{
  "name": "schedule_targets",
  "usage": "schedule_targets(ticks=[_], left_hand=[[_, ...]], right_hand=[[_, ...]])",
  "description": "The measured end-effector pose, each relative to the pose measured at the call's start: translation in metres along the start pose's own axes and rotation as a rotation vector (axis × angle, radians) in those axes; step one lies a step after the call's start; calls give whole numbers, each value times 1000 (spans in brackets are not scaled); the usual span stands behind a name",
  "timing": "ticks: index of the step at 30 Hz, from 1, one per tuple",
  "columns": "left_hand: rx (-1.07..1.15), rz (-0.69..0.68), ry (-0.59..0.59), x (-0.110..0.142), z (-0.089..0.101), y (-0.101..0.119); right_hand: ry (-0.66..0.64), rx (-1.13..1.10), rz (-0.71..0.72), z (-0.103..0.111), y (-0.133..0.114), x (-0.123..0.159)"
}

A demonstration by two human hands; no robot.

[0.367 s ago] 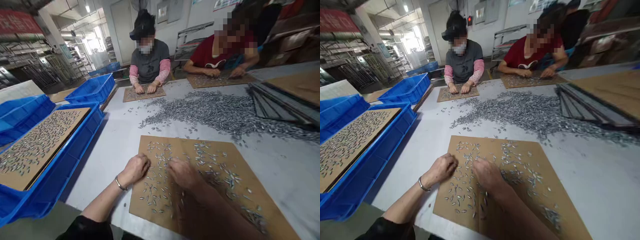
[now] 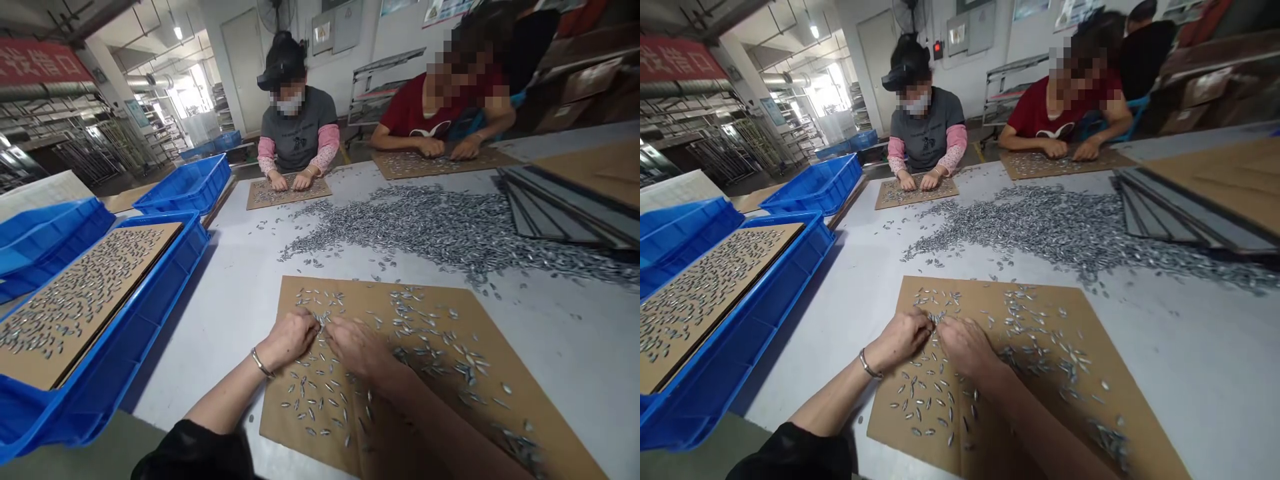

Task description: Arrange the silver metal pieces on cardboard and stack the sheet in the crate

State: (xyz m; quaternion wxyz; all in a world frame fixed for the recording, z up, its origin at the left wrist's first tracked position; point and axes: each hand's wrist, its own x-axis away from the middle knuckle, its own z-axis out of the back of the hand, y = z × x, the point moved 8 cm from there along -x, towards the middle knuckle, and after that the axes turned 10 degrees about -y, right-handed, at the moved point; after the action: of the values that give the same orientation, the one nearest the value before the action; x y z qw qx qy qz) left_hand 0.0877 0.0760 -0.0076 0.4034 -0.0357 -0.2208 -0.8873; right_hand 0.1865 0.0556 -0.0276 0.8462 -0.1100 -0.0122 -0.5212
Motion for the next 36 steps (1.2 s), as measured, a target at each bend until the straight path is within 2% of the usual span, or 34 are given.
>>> schedule_targets(ticks=[9, 18, 26, 31, 36], left_hand=[[-88, -10, -73, -10, -6, 2], [-127, 27, -97, -11, -5, -2], [-72, 79, -61, 0, 5, -20], [-7, 66, -27, 4, 4, -29], [21, 42, -16, 5, 0, -31]], right_hand=[[7, -35, 6, 1, -8, 2], [-109, 13, -40, -2, -15, 2], [-200, -70, -47, 11, -26, 2], [-280, -38, -85, 3, -29, -6], [-214, 6, -72, 0, -29, -12]])
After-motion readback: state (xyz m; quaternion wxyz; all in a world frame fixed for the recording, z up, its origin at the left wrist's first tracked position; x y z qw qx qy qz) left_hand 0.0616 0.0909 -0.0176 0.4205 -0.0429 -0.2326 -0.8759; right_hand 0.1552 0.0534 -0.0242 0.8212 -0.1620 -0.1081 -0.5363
